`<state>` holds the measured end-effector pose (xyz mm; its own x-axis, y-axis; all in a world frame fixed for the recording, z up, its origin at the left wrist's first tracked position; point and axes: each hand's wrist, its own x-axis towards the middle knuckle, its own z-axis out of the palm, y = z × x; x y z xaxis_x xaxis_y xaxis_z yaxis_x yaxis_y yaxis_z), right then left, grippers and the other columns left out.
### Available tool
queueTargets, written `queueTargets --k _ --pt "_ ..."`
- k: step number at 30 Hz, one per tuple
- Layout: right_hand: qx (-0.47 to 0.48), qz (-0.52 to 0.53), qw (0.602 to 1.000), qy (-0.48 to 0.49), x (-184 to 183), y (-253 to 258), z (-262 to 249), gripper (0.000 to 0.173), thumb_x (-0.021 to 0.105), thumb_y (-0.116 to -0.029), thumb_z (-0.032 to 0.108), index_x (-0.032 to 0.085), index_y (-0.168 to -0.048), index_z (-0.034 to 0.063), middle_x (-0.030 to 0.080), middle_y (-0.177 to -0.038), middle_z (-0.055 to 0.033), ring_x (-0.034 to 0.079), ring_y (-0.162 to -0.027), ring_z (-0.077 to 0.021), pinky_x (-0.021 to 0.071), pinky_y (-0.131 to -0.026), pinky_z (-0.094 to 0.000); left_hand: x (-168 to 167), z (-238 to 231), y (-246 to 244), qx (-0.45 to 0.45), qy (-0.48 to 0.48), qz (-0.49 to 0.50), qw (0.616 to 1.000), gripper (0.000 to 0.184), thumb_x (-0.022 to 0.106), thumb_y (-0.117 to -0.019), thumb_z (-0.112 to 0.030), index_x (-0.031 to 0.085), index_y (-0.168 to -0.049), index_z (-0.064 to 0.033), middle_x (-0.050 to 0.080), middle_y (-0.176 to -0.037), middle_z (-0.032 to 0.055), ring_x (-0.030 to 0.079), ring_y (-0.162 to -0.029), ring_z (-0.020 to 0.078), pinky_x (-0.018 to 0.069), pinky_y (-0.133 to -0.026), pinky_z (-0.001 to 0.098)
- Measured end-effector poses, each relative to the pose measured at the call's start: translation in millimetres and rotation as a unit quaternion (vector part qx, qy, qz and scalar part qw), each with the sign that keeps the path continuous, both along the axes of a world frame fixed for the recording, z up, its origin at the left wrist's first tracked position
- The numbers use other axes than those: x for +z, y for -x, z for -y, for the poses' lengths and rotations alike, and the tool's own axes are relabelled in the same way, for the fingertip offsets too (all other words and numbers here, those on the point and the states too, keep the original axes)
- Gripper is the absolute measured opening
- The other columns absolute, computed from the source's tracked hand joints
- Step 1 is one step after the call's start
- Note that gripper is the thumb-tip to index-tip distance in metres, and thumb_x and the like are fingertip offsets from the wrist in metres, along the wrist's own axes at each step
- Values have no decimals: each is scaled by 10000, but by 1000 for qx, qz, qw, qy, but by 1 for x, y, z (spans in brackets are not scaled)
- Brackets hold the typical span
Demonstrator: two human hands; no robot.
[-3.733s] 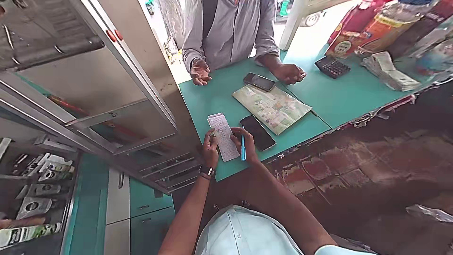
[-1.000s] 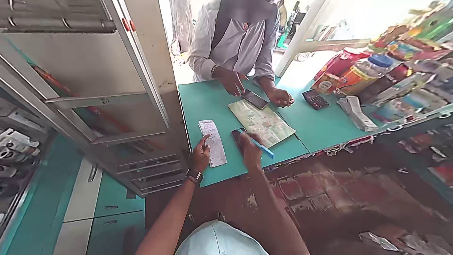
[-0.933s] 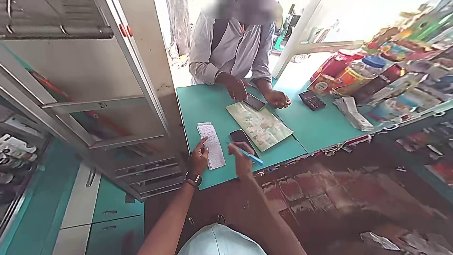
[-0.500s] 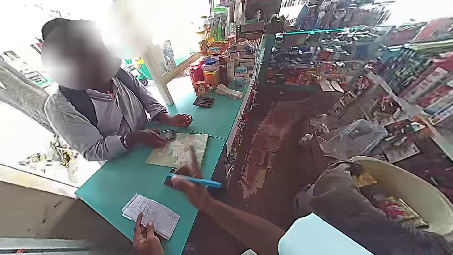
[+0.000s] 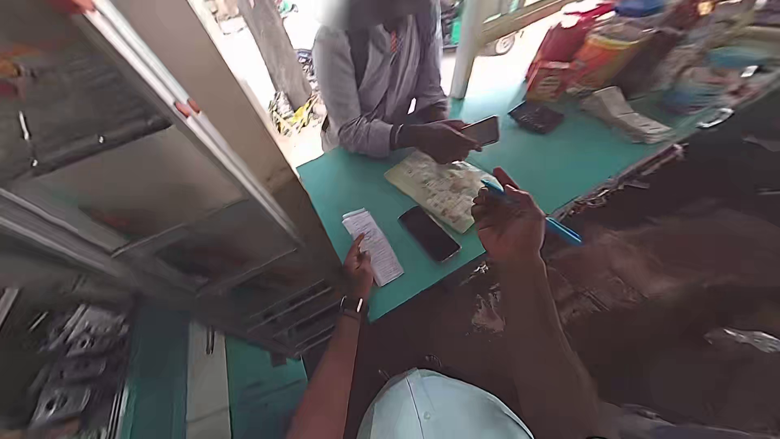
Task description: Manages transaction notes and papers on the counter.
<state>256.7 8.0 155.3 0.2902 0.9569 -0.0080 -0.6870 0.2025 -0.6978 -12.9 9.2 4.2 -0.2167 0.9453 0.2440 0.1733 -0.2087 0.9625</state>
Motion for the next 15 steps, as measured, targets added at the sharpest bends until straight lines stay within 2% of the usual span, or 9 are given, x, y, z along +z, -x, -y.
queueTargets --k 2,4,5,7,10,12,15 --pt "14 30 999 -38 -14 12 18 377 295 -1082 185 636 -1195 70 730 -967 -62 718 -866 -156 609 -825 -323 -5 -1 -10 -8 14 23 1000 445 488 -997 11 523 -1438 52 594 -1399 229 624 -1210 201 495 -1049 331" --pt "47 73 995 -42 -43 39 20 385 301 -1073 155 669 -1049 42 749 -896 -68 728 -820 -157 614 -800 -325 -4 -7 -12 -9 11 43 999 443 489 -992 21 531 -1433 43 621 -1358 217 648 -1138 172 521 -996 312" --pt "68 93 993 -27 -63 56 20 367 319 -1067 125 662 -1029 3 741 -857 -77 720 -777 -157 614 -759 -319 -3 -5 -9 -11 12 46 999 445 486 -992 24 529 -1434 42 620 -1360 212 651 -1134 164 525 -993 305" --pt "104 126 987 -11 -97 83 19 304 391 -1032 84 654 -1093 -55 729 -837 -88 709 -737 -160 613 -718 -320 1 -3 -6 -17 17 47 999 448 477 -999 26 516 -1445 44 608 -1380 212 652 -1137 158 526 -992 296" --pt "123 147 980 -54 -124 107 15 232 487 -1001 50 636 -1131 -71 733 -892 -120 722 -793 -189 619 -764 -349 1 -3 -7 -19 17 32 999 445 489 -997 25 523 -1441 38 633 -1334 210 666 -1072 145 539 -953 287" --pt "113 169 975 -86 -131 114 7 193 542 -985 28 664 -1091 -78 735 -904 -132 723 -811 -200 622 -774 -357 0 -2 -8 -24 19 30 999 446 493 -998 22 520 -1443 40 631 -1342 211 668 -1091 149 540 -963 293" --pt "84 184 974 -102 -132 124 -4 92 592 -950 -3 675 -974 -37 720 -809 -81 697 -718 -156 606 -698 -310 3 -4 -9 -24 15 38 999 450 490 -993 25 520 -1442 42 621 -1365 212 662 -1137 171 539 -982 317"
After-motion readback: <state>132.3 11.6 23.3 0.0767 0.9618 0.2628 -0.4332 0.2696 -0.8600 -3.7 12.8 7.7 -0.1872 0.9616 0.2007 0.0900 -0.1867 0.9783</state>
